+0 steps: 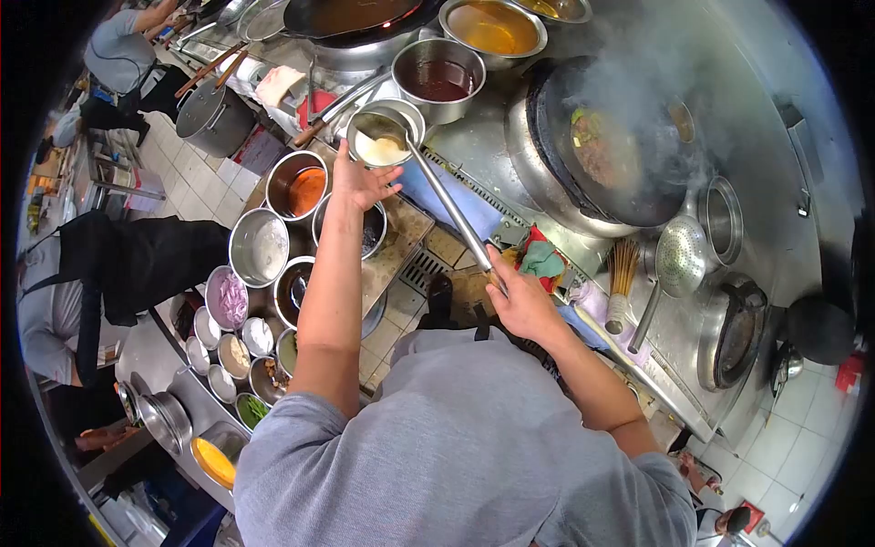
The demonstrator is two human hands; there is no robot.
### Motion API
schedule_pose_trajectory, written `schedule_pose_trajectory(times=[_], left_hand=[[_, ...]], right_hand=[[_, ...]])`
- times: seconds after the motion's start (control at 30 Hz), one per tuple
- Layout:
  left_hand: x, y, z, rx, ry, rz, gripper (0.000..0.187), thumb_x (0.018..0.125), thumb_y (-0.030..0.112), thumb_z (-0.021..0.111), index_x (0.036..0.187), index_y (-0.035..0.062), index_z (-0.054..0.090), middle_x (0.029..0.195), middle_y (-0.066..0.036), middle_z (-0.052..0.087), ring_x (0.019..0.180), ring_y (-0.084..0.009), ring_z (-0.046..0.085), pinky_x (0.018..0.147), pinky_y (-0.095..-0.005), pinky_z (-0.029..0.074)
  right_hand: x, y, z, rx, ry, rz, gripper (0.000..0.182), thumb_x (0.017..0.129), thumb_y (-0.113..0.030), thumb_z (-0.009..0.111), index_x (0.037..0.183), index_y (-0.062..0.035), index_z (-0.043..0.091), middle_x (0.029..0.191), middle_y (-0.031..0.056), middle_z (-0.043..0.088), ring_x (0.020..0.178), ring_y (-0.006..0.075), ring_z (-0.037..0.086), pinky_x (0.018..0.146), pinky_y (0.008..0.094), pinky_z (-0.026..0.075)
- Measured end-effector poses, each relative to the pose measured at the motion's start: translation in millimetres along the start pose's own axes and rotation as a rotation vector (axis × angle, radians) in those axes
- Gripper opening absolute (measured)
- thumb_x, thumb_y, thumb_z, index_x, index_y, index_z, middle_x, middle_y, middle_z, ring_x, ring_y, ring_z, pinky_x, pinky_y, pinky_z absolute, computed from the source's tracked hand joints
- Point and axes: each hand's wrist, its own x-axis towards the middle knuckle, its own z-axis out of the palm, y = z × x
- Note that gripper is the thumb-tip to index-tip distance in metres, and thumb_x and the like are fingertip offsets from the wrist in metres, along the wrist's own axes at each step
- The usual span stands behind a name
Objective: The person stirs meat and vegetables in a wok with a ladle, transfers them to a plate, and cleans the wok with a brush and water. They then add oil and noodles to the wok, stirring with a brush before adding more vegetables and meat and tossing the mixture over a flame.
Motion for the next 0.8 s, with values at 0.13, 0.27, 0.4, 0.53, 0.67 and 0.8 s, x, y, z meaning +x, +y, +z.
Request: schedule_pose_trajectory(times=[0.13,0.27,0.4,0.53,0.67,0.8], left_hand=[[-10,-2,19,-0.031,0.124,0.001,0.086,0.082,0.075,0.024,0.140,0.0126,0.025,0.131,-0.029,0.039,0.109,-0.0379,0.048,0.100,-0.0570,0.021],[-11,-10,9,0.006,0.095,0.027,0.085,0.082,0.075,0.026,0.141,0.0134,0.024,0.132,-0.023,0.041,0.104,-0.0308,0.052,0.098,-0.0557,0.025],[-26,-40,7,0.042,0.199,0.162,0.080,0.084,0.063,0.042,0.145,0.0181,0.015,0.125,-0.012,0.049,0.101,-0.0226,0.054,0.089,-0.0443,0.033],[-45,-86,25,0.109,0.073,0.027,0.043,0.090,0.048,0.044,0.121,0.0169,0.048,0.115,-0.002,0.055,0.096,-0.0158,0.052,0.082,-0.0360,0.037],[-38,-136,55,0.412,-0.099,-0.103,0.034,0.090,0.039,0.049,0.112,0.0143,0.054,0.094,0.000,0.060,0.079,-0.0115,0.055,0.071,-0.0286,0.042],[-27,-185,107,1.300,-0.322,0.304,0.032,0.084,0.031,0.058,0.102,0.0043,0.059,0.089,-0.007,0.064,0.083,-0.0199,0.060,0.078,-0.0306,0.045]], right_hand=[[0,4,-6,-0.007,-0.020,-0.014,0.061,0.086,-0.015,0.056,0.140,-0.0066,0.029,0.078,0.0215,0.061,0.066,0.0354,0.061,0.062,0.0434,0.049],[2,0,-23,0.886,-0.235,0.212,0.055,0.093,-0.015,0.050,0.142,-0.0090,0.026,0.069,0.0011,0.044,0.048,0.0068,0.043,0.038,0.0223,0.035],[-19,-2,-54,1.643,-0.409,0.290,0.052,0.093,-0.012,0.049,0.139,-0.0097,0.025,0.078,0.0036,0.046,0.047,0.0063,0.041,0.039,0.0208,0.037],[-69,13,-69,2.292,-0.527,0.114,0.046,0.093,-0.008,0.046,0.136,-0.0108,0.029,0.082,0.0057,0.044,0.049,0.0049,0.042,0.038,0.0200,0.037],[-124,12,-86,2.050,-0.033,0.037,0.045,0.093,-0.008,0.046,0.135,-0.0119,0.032,0.086,0.0080,0.044,0.047,0.0059,0.040,0.038,0.0195,0.036],[-120,31,-101,1.164,0.465,0.229,0.053,0.091,-0.008,0.049,0.140,-0.0079,0.029,0.074,0.0042,0.052,0.046,0.0091,0.046,0.038,0.0231,0.037]])
